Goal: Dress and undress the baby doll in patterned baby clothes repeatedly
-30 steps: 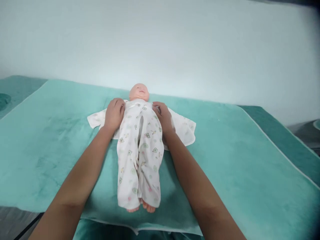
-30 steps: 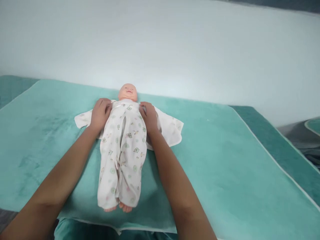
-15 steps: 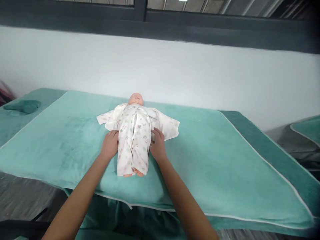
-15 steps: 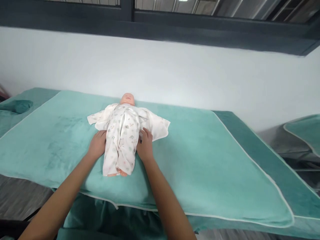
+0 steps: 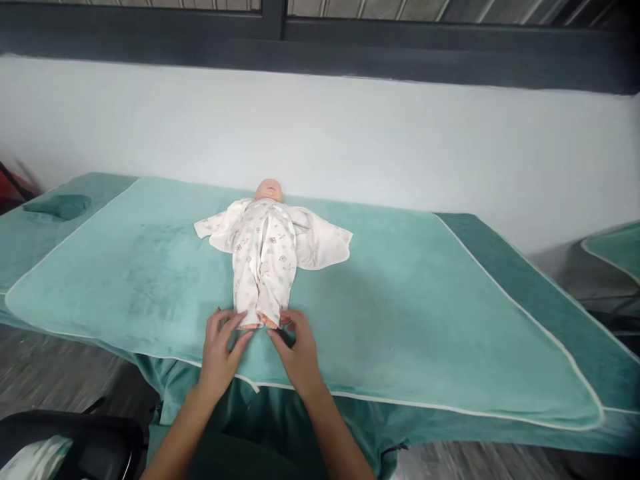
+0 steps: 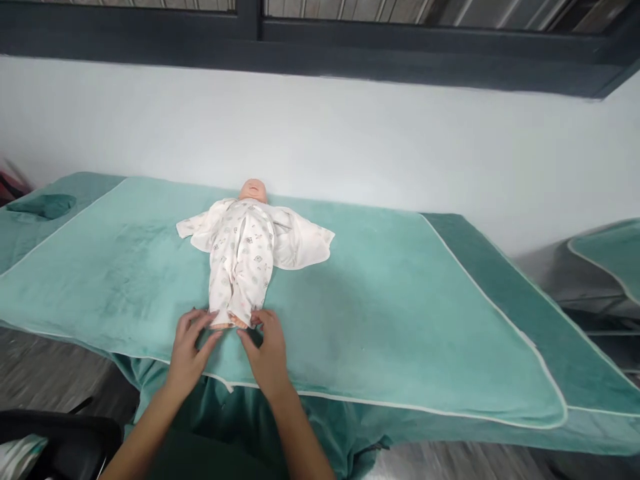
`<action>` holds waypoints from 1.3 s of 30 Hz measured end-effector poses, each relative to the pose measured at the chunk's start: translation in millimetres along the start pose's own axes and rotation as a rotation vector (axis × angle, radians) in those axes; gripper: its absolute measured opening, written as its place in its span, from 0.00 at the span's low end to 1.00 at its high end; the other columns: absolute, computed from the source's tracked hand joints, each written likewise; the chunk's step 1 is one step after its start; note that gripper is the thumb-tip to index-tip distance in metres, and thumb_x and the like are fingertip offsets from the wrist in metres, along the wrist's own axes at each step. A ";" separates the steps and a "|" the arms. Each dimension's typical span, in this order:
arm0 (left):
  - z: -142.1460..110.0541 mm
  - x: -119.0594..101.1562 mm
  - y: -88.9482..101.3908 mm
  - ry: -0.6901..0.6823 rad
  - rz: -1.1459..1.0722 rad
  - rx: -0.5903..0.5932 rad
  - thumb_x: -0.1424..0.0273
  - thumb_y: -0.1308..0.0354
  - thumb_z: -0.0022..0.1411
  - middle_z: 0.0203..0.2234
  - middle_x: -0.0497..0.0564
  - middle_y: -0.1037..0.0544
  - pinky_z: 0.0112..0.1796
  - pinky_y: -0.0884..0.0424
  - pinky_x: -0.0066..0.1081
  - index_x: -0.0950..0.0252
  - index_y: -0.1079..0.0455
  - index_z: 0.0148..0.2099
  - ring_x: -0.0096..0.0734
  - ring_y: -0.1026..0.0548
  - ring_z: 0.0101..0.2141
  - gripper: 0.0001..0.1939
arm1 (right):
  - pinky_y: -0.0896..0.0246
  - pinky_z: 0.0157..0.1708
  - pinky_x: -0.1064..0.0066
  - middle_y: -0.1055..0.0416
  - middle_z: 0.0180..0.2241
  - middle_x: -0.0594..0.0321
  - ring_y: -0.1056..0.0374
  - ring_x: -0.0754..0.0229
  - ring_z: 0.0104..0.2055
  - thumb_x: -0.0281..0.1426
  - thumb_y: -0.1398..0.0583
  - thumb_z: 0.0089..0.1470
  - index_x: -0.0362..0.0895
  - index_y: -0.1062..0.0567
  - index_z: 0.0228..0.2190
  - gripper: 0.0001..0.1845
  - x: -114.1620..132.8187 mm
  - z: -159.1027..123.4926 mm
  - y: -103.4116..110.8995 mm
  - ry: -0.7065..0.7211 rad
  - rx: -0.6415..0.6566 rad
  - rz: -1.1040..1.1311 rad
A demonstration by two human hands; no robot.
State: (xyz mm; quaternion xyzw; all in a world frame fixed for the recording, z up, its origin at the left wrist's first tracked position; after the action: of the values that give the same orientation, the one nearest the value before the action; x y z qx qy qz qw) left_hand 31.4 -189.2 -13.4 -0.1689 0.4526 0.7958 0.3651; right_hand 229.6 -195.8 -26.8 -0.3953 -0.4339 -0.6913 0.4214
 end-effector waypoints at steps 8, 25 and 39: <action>8.4 -11.7 -1.0 -0.091 0.003 0.046 0.70 0.45 0.69 0.40 0.53 0.25 0.44 0.24 0.44 0.53 0.26 0.52 0.42 0.25 0.43 0.12 | 0.34 0.36 0.63 0.34 0.33 0.62 0.34 0.55 0.35 0.30 0.42 0.57 0.51 0.32 0.34 0.03 28.5 -3.4 17.7 -0.025 -0.099 0.159; 108.2 38.1 17.6 -0.083 0.157 0.062 0.71 0.51 0.68 0.46 0.59 0.22 0.55 0.32 0.49 0.62 0.27 0.50 0.48 0.27 0.52 0.13 | 0.35 0.48 0.57 0.27 0.42 0.52 0.32 0.49 0.46 0.29 0.45 0.61 0.45 0.26 0.37 0.08 4.1 132.3 39.9 0.234 0.115 -0.416; 204.1 55.6 -81.4 -0.153 0.152 0.348 0.58 0.44 0.64 0.54 0.59 0.23 0.68 0.54 0.55 0.62 0.25 0.52 0.54 0.35 0.63 0.19 | 0.35 0.53 0.53 0.26 0.51 0.50 0.33 0.42 0.56 0.29 0.40 0.58 0.46 0.23 0.50 0.18 -37.3 180.9 -16.3 0.364 0.342 -0.535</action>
State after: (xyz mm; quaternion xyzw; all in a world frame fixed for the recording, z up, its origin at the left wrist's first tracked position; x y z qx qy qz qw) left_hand 66.2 33.2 13.6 -0.0077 0.5656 0.7415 0.3610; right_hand 259.6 -13.7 -9.0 -0.0622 -0.5489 -0.7537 0.3561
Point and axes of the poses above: each hand's wrist, its own z-axis towards the middle knuckle, its own y-axis out of the back of the hand, x = y × z, the point moved 8 cm from there along z, towards the middle knuckle
